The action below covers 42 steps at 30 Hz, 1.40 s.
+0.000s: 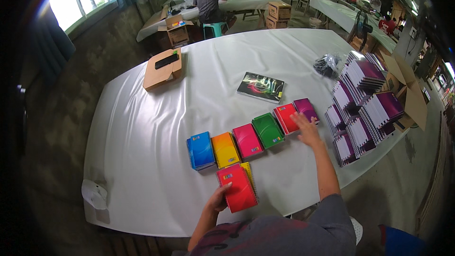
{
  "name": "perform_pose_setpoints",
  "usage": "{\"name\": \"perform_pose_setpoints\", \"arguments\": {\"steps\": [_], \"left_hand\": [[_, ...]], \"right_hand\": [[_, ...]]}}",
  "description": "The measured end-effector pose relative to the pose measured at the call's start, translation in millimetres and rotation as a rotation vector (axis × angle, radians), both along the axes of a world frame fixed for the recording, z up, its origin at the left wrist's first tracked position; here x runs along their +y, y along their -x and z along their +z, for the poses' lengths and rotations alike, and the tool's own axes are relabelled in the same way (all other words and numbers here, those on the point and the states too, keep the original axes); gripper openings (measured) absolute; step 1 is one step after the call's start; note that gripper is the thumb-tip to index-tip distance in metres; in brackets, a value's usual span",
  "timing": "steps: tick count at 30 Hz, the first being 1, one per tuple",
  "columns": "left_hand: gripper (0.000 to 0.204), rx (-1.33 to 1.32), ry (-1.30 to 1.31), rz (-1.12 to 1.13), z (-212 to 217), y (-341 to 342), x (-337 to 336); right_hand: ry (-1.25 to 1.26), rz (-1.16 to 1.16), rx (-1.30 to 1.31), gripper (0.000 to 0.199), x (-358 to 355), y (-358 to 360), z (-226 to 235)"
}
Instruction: The person picks up colorful spiral-bound notebooks from a table and stacks them into neat piles. They handle the notebooks one by one, arranging them by color and size, and place the completed stacks on the table.
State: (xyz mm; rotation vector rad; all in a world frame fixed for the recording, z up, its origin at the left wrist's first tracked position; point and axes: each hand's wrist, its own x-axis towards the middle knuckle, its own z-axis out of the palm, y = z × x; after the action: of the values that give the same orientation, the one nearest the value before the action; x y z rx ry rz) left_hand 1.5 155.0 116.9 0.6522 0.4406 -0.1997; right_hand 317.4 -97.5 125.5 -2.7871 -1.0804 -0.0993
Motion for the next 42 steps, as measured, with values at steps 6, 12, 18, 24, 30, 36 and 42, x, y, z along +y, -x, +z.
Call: {"name": "perform_pose_setpoints", "arguments": {"steps": [6, 12, 18, 24, 30, 36, 42], "left_hand": [[0.037, -0.022, 0.097, -0.025, 3, -5, 9], [0.042, -0.061, 0.012, -0.012, 14, -10, 14], [0.068, -0.131, 0.078, 0.030, 14, -8, 21], [0.097, -0.264, 0.227, -0.084, 3, 1, 24], [0.056, -0.323, 0.438, -0.191, -27, 36, 29], [0.040, -0.127, 0.414, -0.095, -38, 60, 37], [0.045, -0.059, 0.229, -0.026, -35, 58, 52]], "right_hand": [[-0.378, 0.050, -0.052, 0.030, 2, 7, -38], [-1.020, -0.055, 0.097, 0.026, 45, 67, 50], [-1.265, 0.447, 0.420, 0.027, 93, 159, 105], [-0.961, 1.143, 1.260, 0.016, 127, 141, 99], [-0.454, 0.912, 1.121, 0.028, 146, 131, 77], [-0.004, 0.120, 0.148, 0.066, 110, 83, 20], [-0.357, -0.087, 0.229, 0.053, 69, 66, -27]]}}
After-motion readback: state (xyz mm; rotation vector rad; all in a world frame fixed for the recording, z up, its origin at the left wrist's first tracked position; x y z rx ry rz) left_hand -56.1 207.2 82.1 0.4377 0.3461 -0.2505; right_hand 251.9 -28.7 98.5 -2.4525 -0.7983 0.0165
